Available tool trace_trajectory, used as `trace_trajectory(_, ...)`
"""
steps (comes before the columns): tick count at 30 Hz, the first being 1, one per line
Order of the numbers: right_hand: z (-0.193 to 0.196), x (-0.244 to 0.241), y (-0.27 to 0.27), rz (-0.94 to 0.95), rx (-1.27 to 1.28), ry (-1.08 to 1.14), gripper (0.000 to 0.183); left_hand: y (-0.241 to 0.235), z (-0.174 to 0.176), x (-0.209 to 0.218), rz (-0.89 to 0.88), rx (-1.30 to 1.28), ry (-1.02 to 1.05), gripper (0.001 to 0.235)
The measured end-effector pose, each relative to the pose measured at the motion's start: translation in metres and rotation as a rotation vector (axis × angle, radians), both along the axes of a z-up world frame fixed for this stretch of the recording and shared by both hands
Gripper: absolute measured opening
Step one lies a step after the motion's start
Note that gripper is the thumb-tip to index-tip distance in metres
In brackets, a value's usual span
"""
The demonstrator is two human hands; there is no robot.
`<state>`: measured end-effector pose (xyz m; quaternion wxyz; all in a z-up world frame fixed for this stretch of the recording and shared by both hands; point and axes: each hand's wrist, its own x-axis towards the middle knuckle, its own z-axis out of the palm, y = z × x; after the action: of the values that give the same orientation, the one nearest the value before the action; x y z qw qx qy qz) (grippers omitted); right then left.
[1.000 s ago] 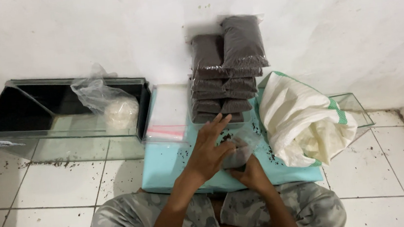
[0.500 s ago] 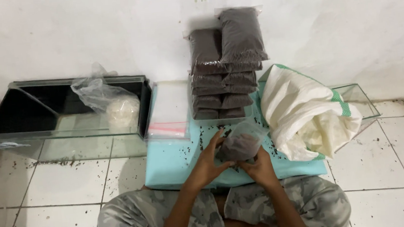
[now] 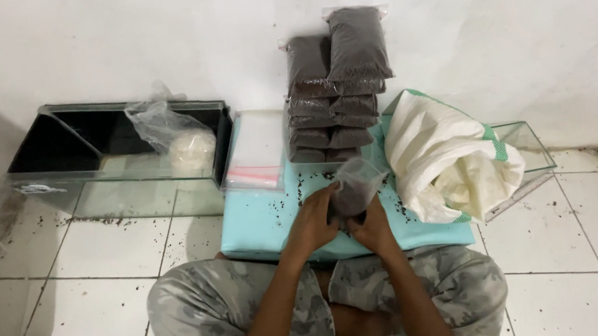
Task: Filling small plastic bags with dark granular substrate from a larger bag
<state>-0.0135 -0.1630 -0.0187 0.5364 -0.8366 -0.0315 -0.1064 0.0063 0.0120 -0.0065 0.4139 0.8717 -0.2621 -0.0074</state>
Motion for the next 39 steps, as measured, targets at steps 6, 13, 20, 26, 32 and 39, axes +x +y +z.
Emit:
trace_trajectory(6,-0.009,-0.003,-0.005,-0.009,-0.029,0.021,0.07,-0.009,-0.035,0.014,0.068,0.053,-0.159,0.066)
trace_trajectory(13,0.015,-0.003,0.003,0.084,-0.013,-0.34,0.051,-0.019,-0.081,0.027,0.154,0.122,-0.314,0.069)
trace_trajectory(20,0.002,-0.004,0.004,0.146,0.072,-0.423,0.028,-0.013,-0.074,0.014,0.138,0.169,-0.248,0.066)
trace_trajectory(26,-0.027,-0.017,0.024,-0.26,-0.332,-0.467,0.08,-0.017,-0.074,0.015,0.24,0.162,-0.394,0.058)
trace_trajectory(32,-0.031,-0.003,0.025,-0.326,-0.41,-0.561,0.096,-0.018,-0.083,0.026,0.295,0.054,-0.519,0.054)
trace_trajectory(39,-0.022,-0.007,0.032,-0.355,-0.38,-0.219,0.1,-0.006,-0.043,0.012,0.179,0.272,-0.257,0.058)
